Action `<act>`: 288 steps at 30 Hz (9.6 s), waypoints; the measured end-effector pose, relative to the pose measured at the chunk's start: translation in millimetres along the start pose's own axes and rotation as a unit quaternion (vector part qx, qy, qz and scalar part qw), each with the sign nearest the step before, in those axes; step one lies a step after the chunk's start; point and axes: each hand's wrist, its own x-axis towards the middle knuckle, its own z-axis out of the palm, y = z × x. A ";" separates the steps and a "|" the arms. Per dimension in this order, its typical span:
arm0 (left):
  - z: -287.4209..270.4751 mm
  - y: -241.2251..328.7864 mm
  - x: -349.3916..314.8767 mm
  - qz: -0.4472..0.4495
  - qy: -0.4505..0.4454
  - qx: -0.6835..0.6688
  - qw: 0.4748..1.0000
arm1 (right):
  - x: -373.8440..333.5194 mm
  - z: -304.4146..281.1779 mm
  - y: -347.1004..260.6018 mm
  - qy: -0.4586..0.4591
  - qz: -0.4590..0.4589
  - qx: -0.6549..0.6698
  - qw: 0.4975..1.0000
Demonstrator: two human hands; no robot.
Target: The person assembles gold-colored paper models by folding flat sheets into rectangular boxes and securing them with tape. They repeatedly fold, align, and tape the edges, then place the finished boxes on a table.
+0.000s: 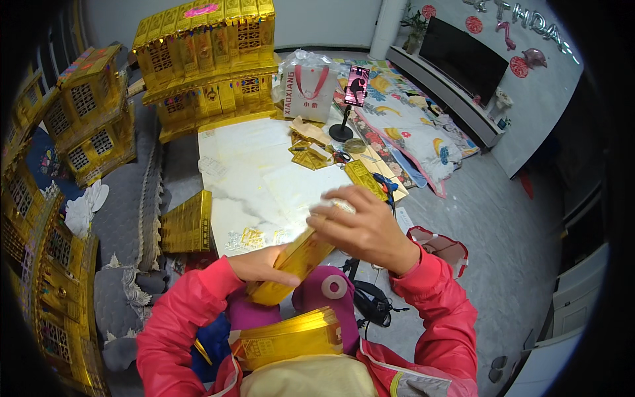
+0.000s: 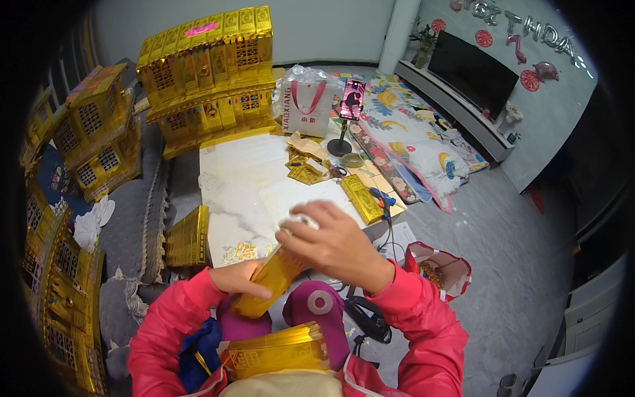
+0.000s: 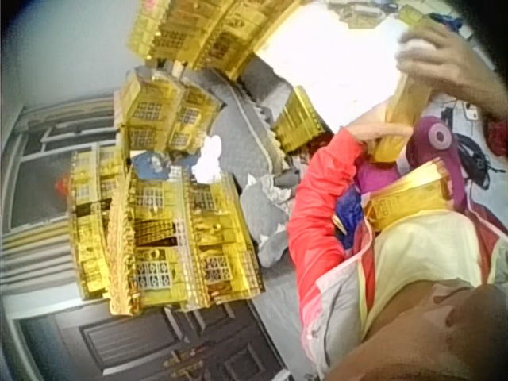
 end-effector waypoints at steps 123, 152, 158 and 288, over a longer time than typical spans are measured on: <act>-38.5 -62.4 85.2 0.324 0.524 0.529 0.584 | -47.3 128.3 22.4 -0.051 0.168 0.132 0.976; -41.0 -57.4 91.8 0.317 0.491 0.536 0.609 | -39.7 131.3 16.7 -0.057 0.276 0.083 0.956; -40.1 -59.9 95.3 0.323 0.470 0.548 0.612 | -38.7 135.8 17.5 -0.087 0.270 0.060 0.957; 88.7 -80.8 -19.5 0.068 0.241 0.294 0.923 | -239.1 249.4 105.9 0.327 0.788 0.413 0.318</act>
